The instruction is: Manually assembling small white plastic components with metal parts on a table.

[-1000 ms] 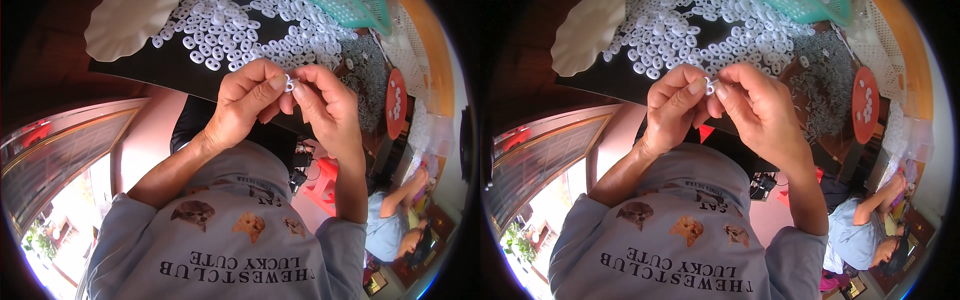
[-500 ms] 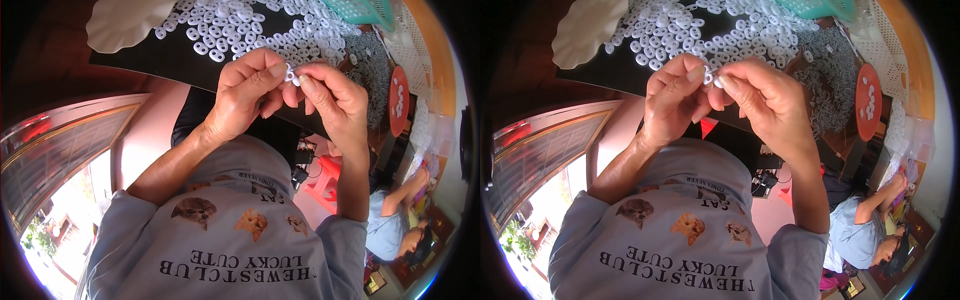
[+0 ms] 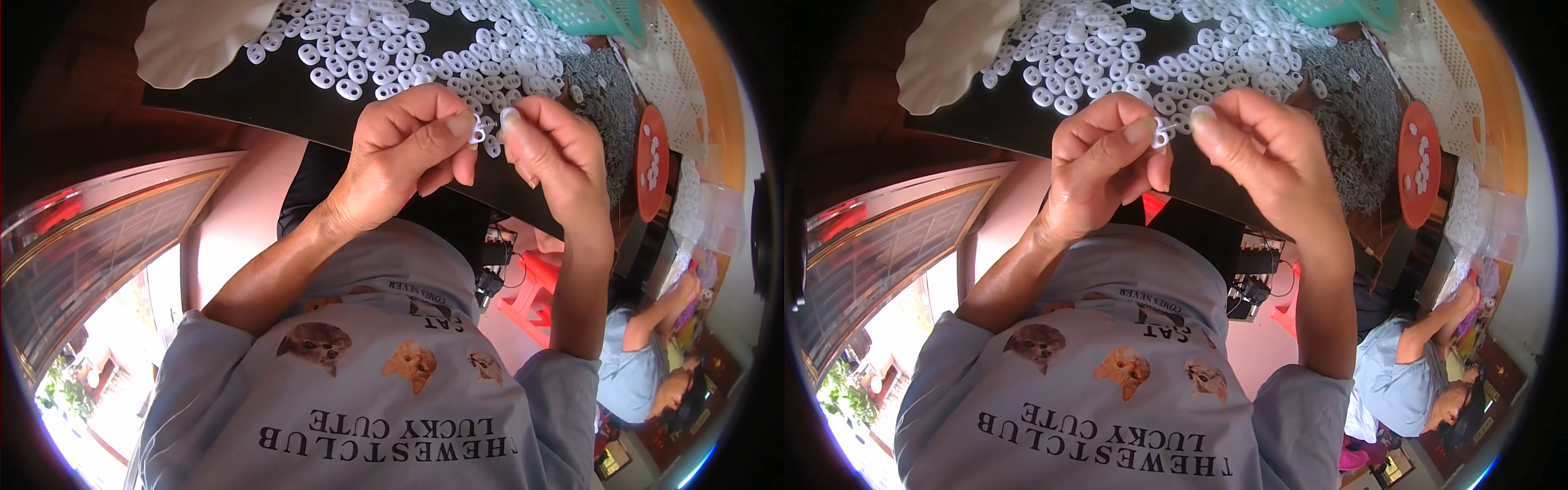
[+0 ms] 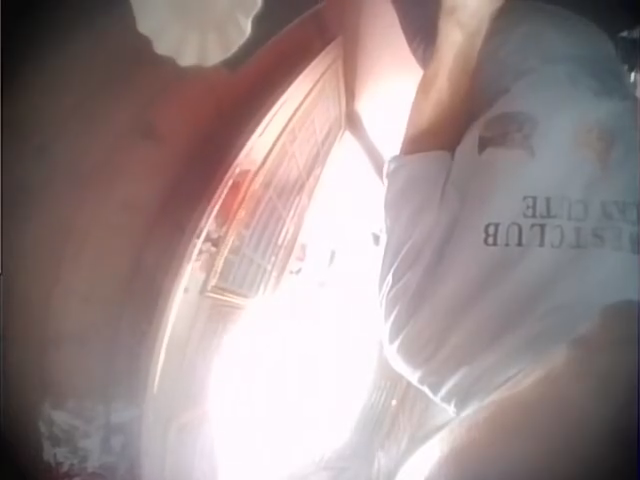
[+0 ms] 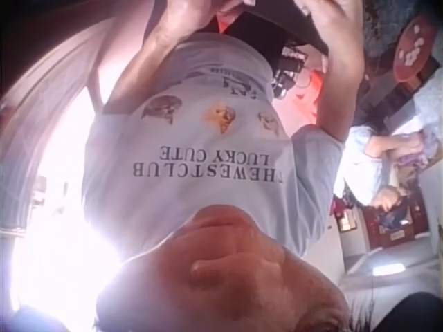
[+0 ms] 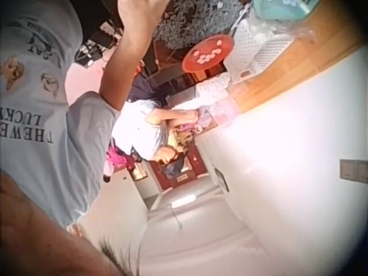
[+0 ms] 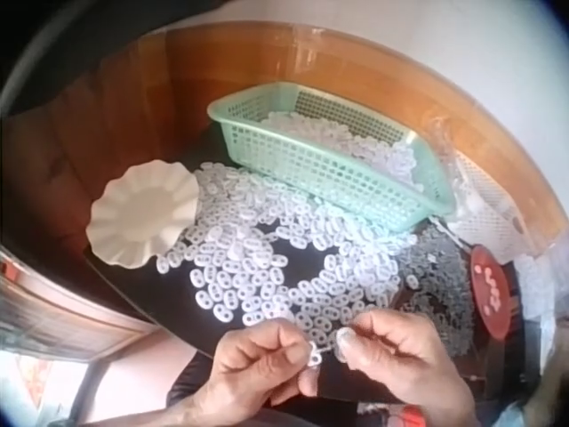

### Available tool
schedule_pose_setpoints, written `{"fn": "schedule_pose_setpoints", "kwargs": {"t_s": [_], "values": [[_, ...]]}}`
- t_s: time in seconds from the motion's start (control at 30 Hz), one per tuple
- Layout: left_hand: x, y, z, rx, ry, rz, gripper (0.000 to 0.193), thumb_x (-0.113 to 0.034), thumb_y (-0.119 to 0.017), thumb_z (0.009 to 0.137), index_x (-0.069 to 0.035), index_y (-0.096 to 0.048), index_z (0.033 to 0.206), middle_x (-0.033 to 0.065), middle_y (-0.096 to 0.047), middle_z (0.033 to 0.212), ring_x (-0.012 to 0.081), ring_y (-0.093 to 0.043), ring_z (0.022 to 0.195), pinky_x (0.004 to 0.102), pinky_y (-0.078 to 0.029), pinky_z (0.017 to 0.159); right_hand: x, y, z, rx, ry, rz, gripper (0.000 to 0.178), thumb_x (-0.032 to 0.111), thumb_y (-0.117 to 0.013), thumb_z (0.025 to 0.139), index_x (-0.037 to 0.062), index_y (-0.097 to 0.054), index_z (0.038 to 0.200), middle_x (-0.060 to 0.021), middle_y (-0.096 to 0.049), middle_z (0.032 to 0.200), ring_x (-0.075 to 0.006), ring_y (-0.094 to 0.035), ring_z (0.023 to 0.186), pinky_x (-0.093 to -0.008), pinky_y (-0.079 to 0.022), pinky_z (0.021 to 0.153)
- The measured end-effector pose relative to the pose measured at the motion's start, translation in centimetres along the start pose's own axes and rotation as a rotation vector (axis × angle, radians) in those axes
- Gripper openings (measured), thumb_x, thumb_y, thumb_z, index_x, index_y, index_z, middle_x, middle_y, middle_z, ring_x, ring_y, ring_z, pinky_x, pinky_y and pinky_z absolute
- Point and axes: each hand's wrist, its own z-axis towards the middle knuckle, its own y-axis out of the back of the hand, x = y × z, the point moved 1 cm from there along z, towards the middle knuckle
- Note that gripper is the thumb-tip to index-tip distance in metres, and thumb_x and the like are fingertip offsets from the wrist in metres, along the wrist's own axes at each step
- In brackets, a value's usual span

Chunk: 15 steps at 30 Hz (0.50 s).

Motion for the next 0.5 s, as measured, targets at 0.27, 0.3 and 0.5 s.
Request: {"fn": "schedule_pose_setpoints", "kwargs": {"t_s": [0.27,0.3,0.5], "values": [[-0.7,-0.6,0.3,-0.010,0.095,0.095,0.017,-0.010,-0.048,0.097,-0.001,-0.058,0.087,0.0074,-0.061,0.066,0.0044,-0.040,0.048,0.0189,-0.027,0.042,0.9,0.4,0.0,-0.013,0.063,-0.035,0.027,0.022,-0.055,0.100,-0.0008,-0.059,0.085,0.0013,-0.052,0.067,-0.0056,-0.047,0.064,-0.0220,-0.037,0.058],[-0.6,-0.6,0.2,-0.013,0.097,0.095,0.017,-0.010,-0.048,0.097,-0.001,-0.058,0.087,0.0074,-0.061,0.066,0.0044,-0.040,0.048,0.0189,-0.027,0.042,0.9,0.3,0.0,-0.010,0.061,-0.032,0.027,0.022,-0.055,0.100,-0.0008,-0.059,0.085,0.0013,-0.052,0.067,-0.0056,-0.047,0.064,-0.0220,-0.037,0.058],[-0.5,-0.6,0.2,-0.010,0.091,0.138,0.015,-0.009,-0.049,0.096,-0.001,-0.058,0.087,0.0065,-0.061,0.066,0.0042,-0.040,0.048,0.0191,-0.028,0.043,1.4,0.1,-0.1,-0.017,0.073,-0.136,0.026,0.019,-0.058,0.099,-0.0014,-0.058,0.082,0.0010,-0.051,0.064,-0.0052,-0.045,0.061,-0.0233,-0.037,0.055]]}}
